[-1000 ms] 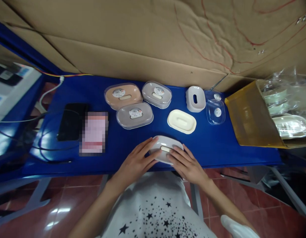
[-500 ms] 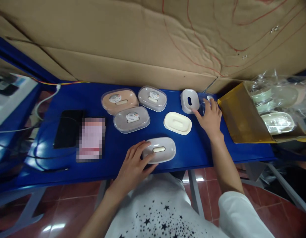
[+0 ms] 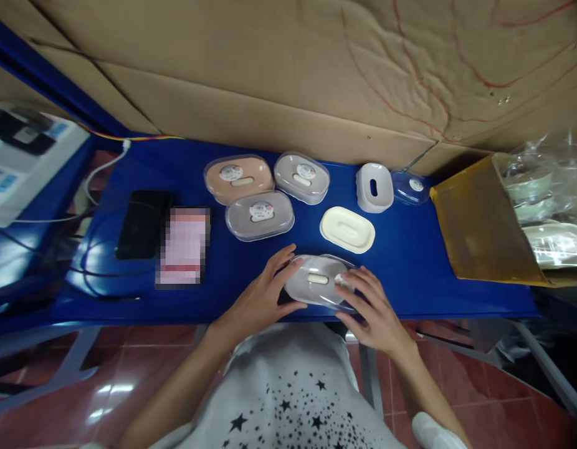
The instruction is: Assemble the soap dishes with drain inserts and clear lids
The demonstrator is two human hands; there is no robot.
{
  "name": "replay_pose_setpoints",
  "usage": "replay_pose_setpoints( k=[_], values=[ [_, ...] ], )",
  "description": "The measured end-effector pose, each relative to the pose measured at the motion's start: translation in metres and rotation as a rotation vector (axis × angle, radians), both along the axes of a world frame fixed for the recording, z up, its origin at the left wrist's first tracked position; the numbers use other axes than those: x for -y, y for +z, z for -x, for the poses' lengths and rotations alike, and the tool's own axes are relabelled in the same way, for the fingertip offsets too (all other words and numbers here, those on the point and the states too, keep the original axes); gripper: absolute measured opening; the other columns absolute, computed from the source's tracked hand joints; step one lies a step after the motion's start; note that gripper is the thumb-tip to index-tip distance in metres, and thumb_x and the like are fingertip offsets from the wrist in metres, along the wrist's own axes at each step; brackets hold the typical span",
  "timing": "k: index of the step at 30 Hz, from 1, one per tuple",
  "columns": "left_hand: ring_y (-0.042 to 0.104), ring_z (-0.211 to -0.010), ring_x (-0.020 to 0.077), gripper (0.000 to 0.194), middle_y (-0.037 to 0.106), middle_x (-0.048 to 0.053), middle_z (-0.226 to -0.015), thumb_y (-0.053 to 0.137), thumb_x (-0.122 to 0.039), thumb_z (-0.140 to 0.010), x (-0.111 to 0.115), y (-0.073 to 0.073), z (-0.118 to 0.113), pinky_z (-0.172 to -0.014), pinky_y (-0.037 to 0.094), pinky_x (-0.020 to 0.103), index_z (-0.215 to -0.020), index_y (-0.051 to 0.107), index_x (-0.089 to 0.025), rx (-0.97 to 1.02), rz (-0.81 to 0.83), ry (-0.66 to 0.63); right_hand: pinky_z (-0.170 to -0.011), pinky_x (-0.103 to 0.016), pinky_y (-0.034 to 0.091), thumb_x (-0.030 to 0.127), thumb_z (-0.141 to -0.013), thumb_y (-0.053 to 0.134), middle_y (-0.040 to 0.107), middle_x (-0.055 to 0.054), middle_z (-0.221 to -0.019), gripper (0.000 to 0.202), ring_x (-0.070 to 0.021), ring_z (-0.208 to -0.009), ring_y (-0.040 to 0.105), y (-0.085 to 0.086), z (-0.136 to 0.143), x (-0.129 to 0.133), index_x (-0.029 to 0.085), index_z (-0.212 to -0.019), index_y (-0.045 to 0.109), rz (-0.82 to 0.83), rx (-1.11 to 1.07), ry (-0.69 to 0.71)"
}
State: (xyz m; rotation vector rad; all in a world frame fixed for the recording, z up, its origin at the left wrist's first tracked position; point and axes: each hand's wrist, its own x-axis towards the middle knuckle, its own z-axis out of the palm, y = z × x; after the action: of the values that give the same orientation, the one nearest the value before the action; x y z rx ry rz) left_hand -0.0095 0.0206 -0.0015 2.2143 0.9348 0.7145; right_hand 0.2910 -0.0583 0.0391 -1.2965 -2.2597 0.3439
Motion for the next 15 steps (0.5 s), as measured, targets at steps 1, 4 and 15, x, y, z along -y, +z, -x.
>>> replay_pose_setpoints(
  k=[1,4,15],
  values=[
    [0.048,-0.159,0.0389,0.103,0.036,0.019,-0.175,0.087,-0.039,-0.094,0.001,0.0,0.002,-0.119,0.058,0.061,-0.172,0.021,-0.038,0.0,0.018,-0.006,-0.129,-0.065,0.045,0.028,-0.105,0.069,0.068,-0.009,-0.151,0.062,-0.0322,-0.145,0.061,-0.002,0.007,-0.003,0.033,-0.163,0.05,-0.002,0.021,0.041],
    [0.047,-0.16,0.0364,0.1,0.04,0.018,-0.174,0.081,-0.04,-0.099,0.008,-0.001,0.006,-0.124,0.053,0.061,-0.174,0.016,-0.04,0.002,0.074,-0.018,-0.134,-0.064,0.038,0.027,-0.106,0.067,0.068,-0.009,-0.151,0.056,-0.0303,-0.149,0.058,-0.005,0.014,-0.017,0.029,-0.16,0.054,-0.029,0.084,0.139],
    [0.052,-0.157,0.0331,0.071,0.041,0.011,-0.174,0.06,-0.056,-0.109,0.02,0.002,0.028,-0.123,0.054,0.057,-0.171,0.028,-0.044,-0.076,0.104,0.047,-0.14,-0.062,0.024,0.021,-0.106,0.065,0.067,-0.01,-0.155,0.051,-0.0295,-0.157,0.049,-0.02,0.036,-0.034,0.024,-0.157,0.059,-0.109,0.184,0.309]
  ],
)
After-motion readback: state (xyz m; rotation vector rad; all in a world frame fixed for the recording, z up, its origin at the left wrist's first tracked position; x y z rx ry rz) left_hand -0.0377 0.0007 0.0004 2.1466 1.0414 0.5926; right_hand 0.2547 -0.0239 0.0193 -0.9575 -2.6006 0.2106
